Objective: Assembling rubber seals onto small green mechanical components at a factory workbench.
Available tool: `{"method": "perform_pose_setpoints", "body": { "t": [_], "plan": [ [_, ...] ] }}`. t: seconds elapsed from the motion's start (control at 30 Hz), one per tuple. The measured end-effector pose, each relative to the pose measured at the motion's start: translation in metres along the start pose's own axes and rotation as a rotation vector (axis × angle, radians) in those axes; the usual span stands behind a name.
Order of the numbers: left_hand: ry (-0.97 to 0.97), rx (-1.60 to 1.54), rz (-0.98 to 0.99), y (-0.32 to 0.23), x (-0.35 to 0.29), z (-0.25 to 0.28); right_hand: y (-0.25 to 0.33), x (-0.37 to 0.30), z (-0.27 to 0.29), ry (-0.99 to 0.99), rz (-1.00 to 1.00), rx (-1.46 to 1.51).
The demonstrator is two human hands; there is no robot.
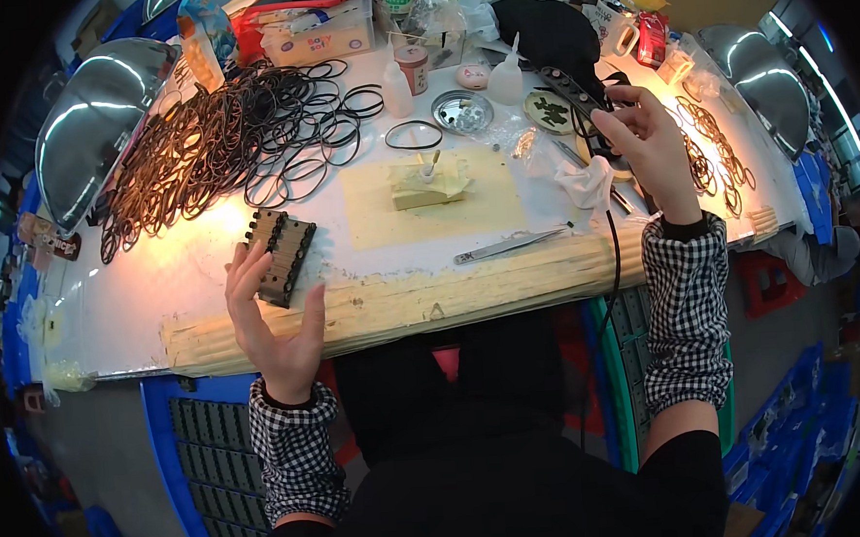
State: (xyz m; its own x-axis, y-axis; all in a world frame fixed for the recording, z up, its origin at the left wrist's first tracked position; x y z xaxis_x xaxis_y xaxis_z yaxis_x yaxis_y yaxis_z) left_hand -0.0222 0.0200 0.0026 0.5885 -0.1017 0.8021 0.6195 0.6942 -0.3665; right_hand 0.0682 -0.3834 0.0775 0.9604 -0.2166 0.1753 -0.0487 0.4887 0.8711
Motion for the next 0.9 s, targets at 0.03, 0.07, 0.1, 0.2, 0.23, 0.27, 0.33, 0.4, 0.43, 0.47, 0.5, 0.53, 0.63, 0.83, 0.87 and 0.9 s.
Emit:
{"method": "perform_pose_setpoints", "body": {
  "t": [0.03, 0.07, 0.1, 0.2, 0.23, 0.27, 0.33, 0.4, 0.43, 0.47, 0.5, 0.53, 0.63, 0.83, 0.87, 0.9],
  "plan": [
    [0.030, -0.105, 0.041, -0.005, 0.004, -0.004, 0.003, -0.009, -0.003, 0.107, -0.038, 0.104],
    [0.057, -0.203, 0.084, -0.013, 0.008, -0.006, 0.007, -0.017, -0.007, 0.220, -0.073, 0.210],
    [0.088, -0.358, 0.124, -0.021, 0.012, -0.013, 0.009, -0.027, -0.011, 0.331, -0.111, 0.310],
    [0.211, -0.818, 0.271, -0.048, 0.030, -0.038, 0.017, -0.061, -0.031, 0.638, -0.206, 0.539],
    [0.276, -0.963, 0.338, -0.057, 0.034, -0.045, 0.021, -0.070, -0.040, 0.718, -0.240, 0.589],
    [0.284, -1.151, 0.446, -0.063, 0.035, -0.052, 0.024, -0.076, -0.048, 0.803, -0.240, 0.626],
    [0.310, -1.342, 0.575, -0.070, 0.036, -0.060, 0.026, -0.086, -0.062, 0.921, -0.252, 0.672],
    [0.280, -1.465, 0.643, -0.070, 0.032, -0.062, 0.031, -0.099, -0.076, 0.899, -0.306, 0.725],
    [0.207, -1.449, 0.661, -0.070, 0.028, -0.062, 0.034, -0.106, -0.085, 0.861, -0.320, 0.762],
    [0.140, -1.445, 0.679, -0.074, 0.024, -0.065, 0.036, -0.112, -0.094, 0.798, -0.326, 0.825],
    [0.072, -1.428, 0.696, -0.076, 0.022, -0.063, 0.038, -0.117, -0.102, 0.727, -0.255, 0.811],
    [0.067, -1.421, 0.699, -0.080, 0.022, -0.061, 0.040, -0.122, -0.110, 0.656, -0.185, 0.797],
    [0.023, -1.357, 0.674, -0.084, 0.020, -0.052, 0.044, -0.128, -0.121, 0.530, -0.006, 0.650],
    [0.073, -1.419, 0.724, -0.081, 0.017, -0.044, 0.062, -0.140, -0.127, 0.174, 0.637, -0.036],
    [0.053, -1.475, 0.766, -0.081, 0.017, -0.044, 0.063, -0.141, -0.126, 0.183, 0.651, -0.032],
    [0.034, -1.532, 0.808, -0.080, 0.018, -0.045, 0.066, -0.142, -0.124, 0.191, 0.664, -0.029]
  ]
}}
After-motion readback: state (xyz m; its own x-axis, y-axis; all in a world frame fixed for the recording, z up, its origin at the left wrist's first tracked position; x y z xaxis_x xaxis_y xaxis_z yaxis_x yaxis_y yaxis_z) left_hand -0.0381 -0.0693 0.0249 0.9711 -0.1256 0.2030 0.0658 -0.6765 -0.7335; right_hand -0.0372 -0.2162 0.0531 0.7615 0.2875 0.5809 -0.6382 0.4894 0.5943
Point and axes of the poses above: each hand's wrist, its own x-axis towards the middle knuckle, its own z-axis out of the back of the hand, y = z × x, the point moved 3 cm from there along x, towards the middle knuckle, and after that the axes turned 9 degrees about -z, right-handed, at the moved point
